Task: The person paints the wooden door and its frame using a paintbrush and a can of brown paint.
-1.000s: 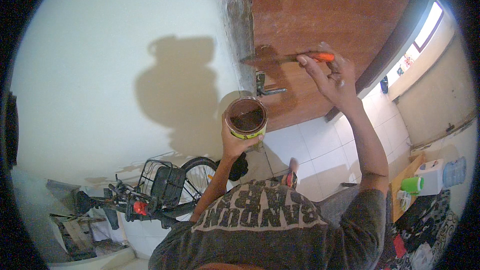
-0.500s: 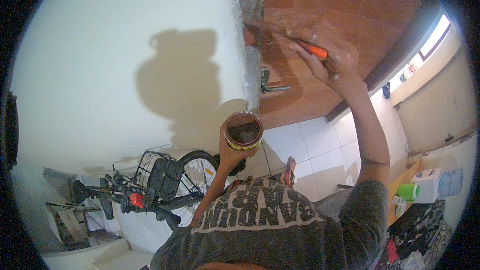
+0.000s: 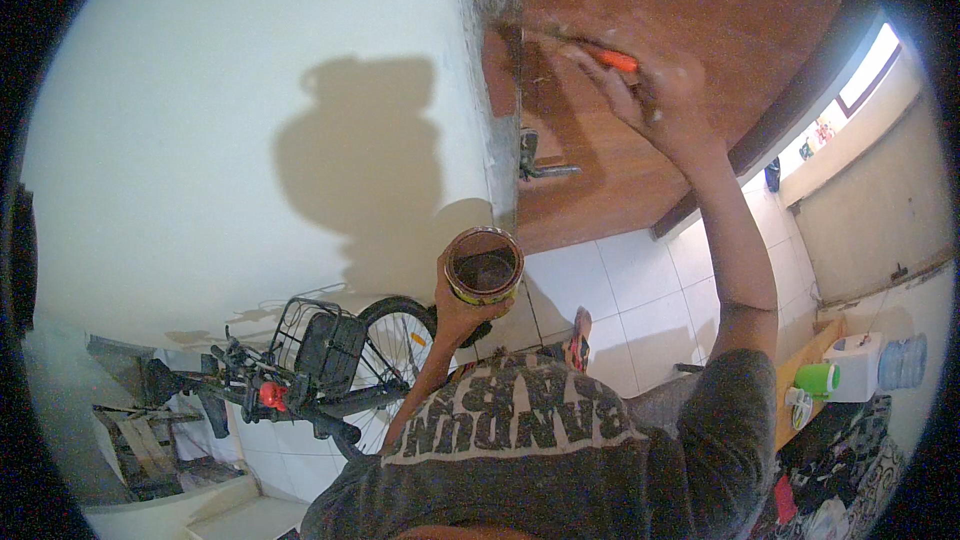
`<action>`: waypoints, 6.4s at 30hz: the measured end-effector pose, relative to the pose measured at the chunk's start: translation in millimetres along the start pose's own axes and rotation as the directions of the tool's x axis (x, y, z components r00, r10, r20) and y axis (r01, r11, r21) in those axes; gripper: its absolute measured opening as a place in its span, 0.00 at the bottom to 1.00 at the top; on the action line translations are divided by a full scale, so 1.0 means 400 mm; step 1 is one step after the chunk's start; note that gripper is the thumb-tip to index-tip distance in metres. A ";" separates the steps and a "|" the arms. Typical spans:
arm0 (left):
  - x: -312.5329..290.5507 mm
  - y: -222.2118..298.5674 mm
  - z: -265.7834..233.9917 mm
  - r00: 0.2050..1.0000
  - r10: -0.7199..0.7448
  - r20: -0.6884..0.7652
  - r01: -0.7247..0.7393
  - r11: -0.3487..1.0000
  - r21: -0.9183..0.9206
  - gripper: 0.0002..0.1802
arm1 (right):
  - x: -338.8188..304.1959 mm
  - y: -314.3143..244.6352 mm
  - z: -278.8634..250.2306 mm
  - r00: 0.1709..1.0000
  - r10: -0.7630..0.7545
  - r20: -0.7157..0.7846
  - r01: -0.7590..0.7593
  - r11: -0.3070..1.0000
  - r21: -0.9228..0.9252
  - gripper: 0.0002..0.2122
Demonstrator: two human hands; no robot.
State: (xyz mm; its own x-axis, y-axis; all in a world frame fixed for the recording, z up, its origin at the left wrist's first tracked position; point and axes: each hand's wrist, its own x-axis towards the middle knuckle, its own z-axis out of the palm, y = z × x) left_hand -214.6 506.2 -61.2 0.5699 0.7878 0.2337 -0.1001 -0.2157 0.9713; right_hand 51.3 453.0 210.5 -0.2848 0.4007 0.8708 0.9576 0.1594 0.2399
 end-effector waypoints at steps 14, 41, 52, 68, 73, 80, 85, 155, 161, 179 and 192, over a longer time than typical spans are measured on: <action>-0.019 -0.020 -0.018 1.000 0.018 -0.009 -0.018 1.000 -0.022 0.60 | -0.061 -0.062 0.040 0.943 0.153 0.297 -0.196 0.973 0.121 0.10; -0.032 -0.017 -0.015 1.000 0.018 -0.025 -0.018 1.000 -0.022 0.61 | -0.118 -0.084 0.049 0.915 0.100 0.391 -0.181 0.968 0.176 0.13; -0.037 -0.030 -0.022 0.999 0.047 -0.027 -0.047 0.999 0.004 0.58 | -0.159 -0.100 0.136 0.889 0.161 0.429 -0.322 0.885 0.336 0.07; -0.030 -0.004 -0.013 1.000 0.031 0.000 -0.031 0.999 -0.040 0.59 | -0.161 -0.092 0.130 0.922 0.052 0.384 -0.181 0.934 0.309 0.11; -0.032 0.017 -0.018 1.000 0.026 0.000 -0.026 0.999 -0.042 0.58 | -0.115 -0.087 0.084 0.875 0.238 0.421 -0.346 0.916 0.201 0.10; -0.029 -0.005 -0.014 0.999 0.033 -0.002 -0.034 0.997 -0.068 0.58 | 0.059 -0.013 0.011 0.996 -0.024 -0.083 0.030 0.997 0.070 0.14; -0.032 0.012 -0.010 1.000 0.016 0.008 -0.016 0.999 -0.043 0.58 | 0.081 -0.017 -0.009 0.972 -0.190 -0.142 0.169 0.975 -0.146 0.14; -0.051 0.001 0.002 0.998 0.033 0.052 -0.029 0.996 -0.080 0.59 | 0.165 -0.056 0.076 0.693 0.359 -0.625 -0.226 0.932 0.284 0.08; -0.056 0.009 0.003 0.997 0.080 0.022 -0.078 0.993 -0.089 0.57 | 0.210 -0.056 0.075 0.648 0.296 -0.702 -0.130 0.951 0.281 0.08; -0.053 0.026 0.018 0.995 0.087 0.040 -0.082 0.990 -0.119 0.57 | 0.181 -0.064 0.041 0.736 0.242 -0.633 -0.207 0.970 0.130 0.06; -0.060 0.010 0.012 0.996 0.086 0.025 -0.084 0.994 -0.076 0.58 | 0.163 -0.064 0.073 0.751 0.259 -0.607 -0.224 0.965 0.134 0.06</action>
State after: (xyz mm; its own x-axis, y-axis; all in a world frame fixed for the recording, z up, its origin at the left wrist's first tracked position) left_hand -225.0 483.6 -63.0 0.5793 0.7516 0.3154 -0.2094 -0.2368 0.9487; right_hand 7.1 501.4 248.6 0.0596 -0.2058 0.9768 0.9824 0.1854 -0.0209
